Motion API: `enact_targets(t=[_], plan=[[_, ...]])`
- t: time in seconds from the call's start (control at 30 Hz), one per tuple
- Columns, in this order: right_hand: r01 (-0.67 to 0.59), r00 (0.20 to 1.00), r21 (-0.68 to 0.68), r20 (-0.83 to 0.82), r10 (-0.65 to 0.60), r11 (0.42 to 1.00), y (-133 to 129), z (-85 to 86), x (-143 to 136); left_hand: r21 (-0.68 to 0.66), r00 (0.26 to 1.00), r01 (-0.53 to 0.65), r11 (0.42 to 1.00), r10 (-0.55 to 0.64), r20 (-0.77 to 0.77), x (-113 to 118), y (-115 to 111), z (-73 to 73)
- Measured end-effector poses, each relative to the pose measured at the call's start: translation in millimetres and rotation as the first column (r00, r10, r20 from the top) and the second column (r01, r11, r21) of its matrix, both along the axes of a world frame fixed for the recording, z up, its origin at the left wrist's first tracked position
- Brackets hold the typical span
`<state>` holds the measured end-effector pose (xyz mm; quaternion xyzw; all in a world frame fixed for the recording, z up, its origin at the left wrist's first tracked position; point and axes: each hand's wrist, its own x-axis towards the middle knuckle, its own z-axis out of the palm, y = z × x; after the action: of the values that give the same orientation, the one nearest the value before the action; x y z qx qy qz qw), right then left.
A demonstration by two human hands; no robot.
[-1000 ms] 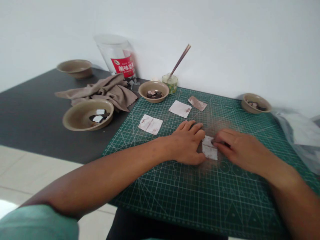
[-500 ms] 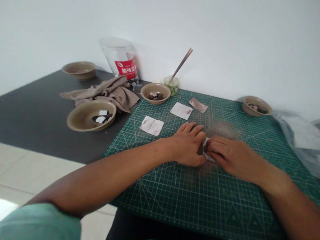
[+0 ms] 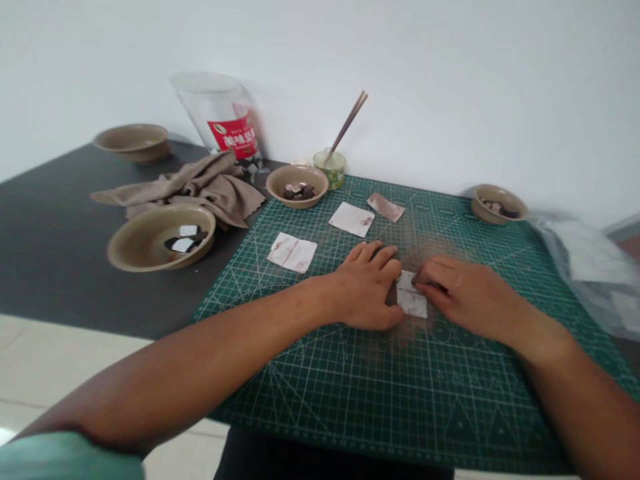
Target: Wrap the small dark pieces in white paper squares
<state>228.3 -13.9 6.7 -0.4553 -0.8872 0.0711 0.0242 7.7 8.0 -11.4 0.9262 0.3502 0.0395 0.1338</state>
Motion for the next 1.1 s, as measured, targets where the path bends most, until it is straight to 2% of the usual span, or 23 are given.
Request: enact_targets(t=[0.1, 0.2, 0.27, 0.4, 0.53, 0.7, 0.87, 1.0, 1.1], plan=[[-0.103, 0.992, -0.083, -0.077, 0.097, 0.991, -0.8, 1.4, -1.7, -0.007, 1.000, 0.007, 1.000, -0.007, -0.006, 0.1, 0.1, 0.9], [-0.004, 0.999, 0.012, -0.054, 0.005, 1.000, 0.5, 2.1, -1.1, -0.003, 1.000, 0.000, 1.000, 0.000, -0.011, 0.0, 0.2, 1.5], [0.018, 0.998, 0.020, -0.061, -0.017, 1.000, 1.3, 2.0, -0.4, 0.003, 1.000, -0.002, 1.000, 0.002, -0.009, -0.2, 0.3, 1.2], [-0.119, 0.984, -0.075, -0.144, 0.108, 0.990, 1.9, 0.0, -2.4, 0.017, 1.000, 0.004, 1.000, -0.004, -0.003, -0.4, 1.2, -0.9], [0.006, 0.995, 0.010, -0.102, -0.005, 1.000, 3.6, 0.1, -1.1, 0.013, 1.000, -0.003, 1.000, 0.003, -0.009, -0.4, 1.7, -1.7], [-0.159, 0.980, -0.102, -0.140, 0.144, 0.982, 2.1, 2.7, -0.9, -0.006, 1.000, 0.001, 1.000, -0.001, -0.015, -0.2, 1.3, 0.3], [-0.008, 0.998, 0.023, -0.061, 0.009, 1.000, 4.0, 2.9, 2.2, -0.014, 1.000, -0.005, 1.000, 0.004, -0.020, 0.2, 0.8, 2.8], [-0.132, 0.991, -0.015, -0.038, 0.132, 0.991, 4.5, 2.6, 5.9, -0.022, 1.000, -0.004, 1.000, 0.004, -0.014, 0.3, 0.8, 3.1], [-0.052, 0.998, 0.049, -0.025, 0.053, 0.997, 4.1, 3.0, 6.0, -0.024, 1.000, -0.012, 1.000, 0.012, -0.020, 0.4, 1.0, 2.7]])
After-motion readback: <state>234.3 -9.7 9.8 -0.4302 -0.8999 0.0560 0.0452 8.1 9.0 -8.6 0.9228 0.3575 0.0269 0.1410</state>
